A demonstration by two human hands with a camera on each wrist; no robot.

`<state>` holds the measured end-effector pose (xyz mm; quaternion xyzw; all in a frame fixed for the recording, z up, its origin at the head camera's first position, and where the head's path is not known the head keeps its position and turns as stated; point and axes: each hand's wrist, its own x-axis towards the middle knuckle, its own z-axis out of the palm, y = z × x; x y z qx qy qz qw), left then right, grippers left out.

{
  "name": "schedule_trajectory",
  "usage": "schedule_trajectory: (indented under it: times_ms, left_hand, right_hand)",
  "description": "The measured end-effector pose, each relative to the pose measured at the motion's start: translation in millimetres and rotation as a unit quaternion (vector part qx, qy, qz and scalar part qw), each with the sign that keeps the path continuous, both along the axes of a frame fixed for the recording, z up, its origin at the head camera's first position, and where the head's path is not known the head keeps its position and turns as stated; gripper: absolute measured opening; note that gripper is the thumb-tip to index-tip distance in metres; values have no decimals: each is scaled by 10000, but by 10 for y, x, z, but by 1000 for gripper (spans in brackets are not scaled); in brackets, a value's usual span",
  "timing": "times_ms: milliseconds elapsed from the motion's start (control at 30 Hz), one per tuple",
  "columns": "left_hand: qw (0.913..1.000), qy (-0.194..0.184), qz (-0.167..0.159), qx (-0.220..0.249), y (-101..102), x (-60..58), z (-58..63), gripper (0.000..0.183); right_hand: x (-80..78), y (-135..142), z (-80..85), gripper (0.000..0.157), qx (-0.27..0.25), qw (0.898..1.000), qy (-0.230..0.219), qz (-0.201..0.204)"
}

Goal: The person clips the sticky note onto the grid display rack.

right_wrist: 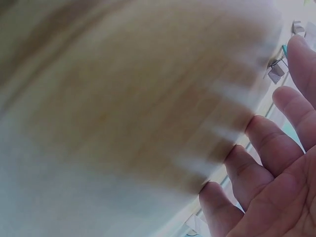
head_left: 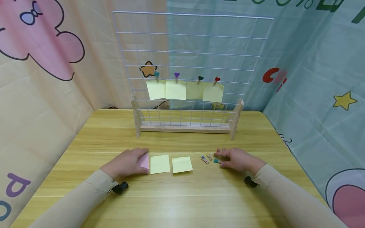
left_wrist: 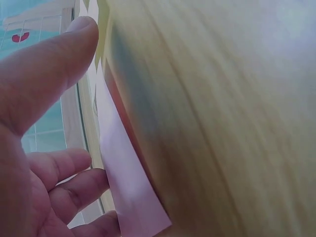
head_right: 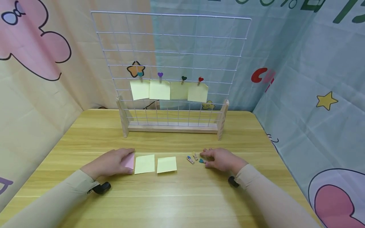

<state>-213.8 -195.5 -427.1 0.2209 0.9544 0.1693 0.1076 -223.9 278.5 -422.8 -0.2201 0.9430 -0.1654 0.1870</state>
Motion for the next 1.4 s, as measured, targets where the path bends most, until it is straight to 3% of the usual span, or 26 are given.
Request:
schedule_trajectory:
  times_ms: [700, 1067, 1400]
  left_hand:
    - [9999, -122, -93, -78, -75, -37, -59, 93]
    - [9991, 137, -339, -225, -168, 44, 40, 96]
    - [9998, 21, -140, -157, -228, 46, 46, 97]
  right_hand:
    - [-16, -5, -21, 45, 40, 9999, 33, 102]
    - [11, -55, -16, 42, 209, 9990, 327, 205]
    - [14, -171, 51, 40, 498, 9975, 457, 215]
